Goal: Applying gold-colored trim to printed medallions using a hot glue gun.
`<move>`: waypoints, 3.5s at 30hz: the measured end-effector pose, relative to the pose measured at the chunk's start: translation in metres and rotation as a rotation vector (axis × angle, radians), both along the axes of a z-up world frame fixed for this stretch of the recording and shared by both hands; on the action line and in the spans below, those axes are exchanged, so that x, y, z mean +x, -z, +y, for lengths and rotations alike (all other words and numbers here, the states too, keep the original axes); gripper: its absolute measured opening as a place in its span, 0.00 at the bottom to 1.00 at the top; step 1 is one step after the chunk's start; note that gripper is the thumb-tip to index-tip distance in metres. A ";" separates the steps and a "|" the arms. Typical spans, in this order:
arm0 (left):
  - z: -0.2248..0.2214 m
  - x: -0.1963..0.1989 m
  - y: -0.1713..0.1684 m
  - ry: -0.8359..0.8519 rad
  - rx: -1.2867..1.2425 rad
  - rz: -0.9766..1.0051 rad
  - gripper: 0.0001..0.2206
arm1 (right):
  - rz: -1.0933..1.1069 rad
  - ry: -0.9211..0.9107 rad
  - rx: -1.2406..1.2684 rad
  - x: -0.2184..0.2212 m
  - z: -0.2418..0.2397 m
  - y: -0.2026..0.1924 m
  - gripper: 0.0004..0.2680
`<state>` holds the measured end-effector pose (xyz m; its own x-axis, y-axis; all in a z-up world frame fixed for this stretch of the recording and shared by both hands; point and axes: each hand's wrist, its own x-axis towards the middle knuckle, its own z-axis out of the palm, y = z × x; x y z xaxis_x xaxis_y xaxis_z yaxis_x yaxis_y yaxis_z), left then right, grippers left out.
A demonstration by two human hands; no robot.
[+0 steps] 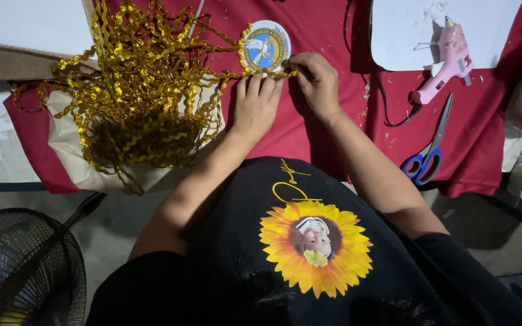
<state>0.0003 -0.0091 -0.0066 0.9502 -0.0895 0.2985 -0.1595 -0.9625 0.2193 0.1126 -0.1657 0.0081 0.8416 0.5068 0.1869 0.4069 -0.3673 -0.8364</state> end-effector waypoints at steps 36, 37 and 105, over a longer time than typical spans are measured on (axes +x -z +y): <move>-0.008 0.010 -0.011 -0.045 0.098 0.064 0.17 | -0.051 0.018 -0.103 0.013 0.001 0.014 0.10; -0.008 0.010 -0.011 -0.045 0.098 0.064 0.17 | -0.051 0.018 -0.103 0.013 0.001 0.014 0.10; 0.036 0.065 0.009 -0.135 -0.410 0.194 0.13 | 0.381 0.201 0.080 0.021 -0.026 0.005 0.05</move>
<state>0.0649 0.0269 -0.0157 0.9870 0.1266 0.0987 0.0426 -0.7993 0.5994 0.1338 -0.1917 0.0028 0.9383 0.3228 -0.1237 -0.0089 -0.3353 -0.9421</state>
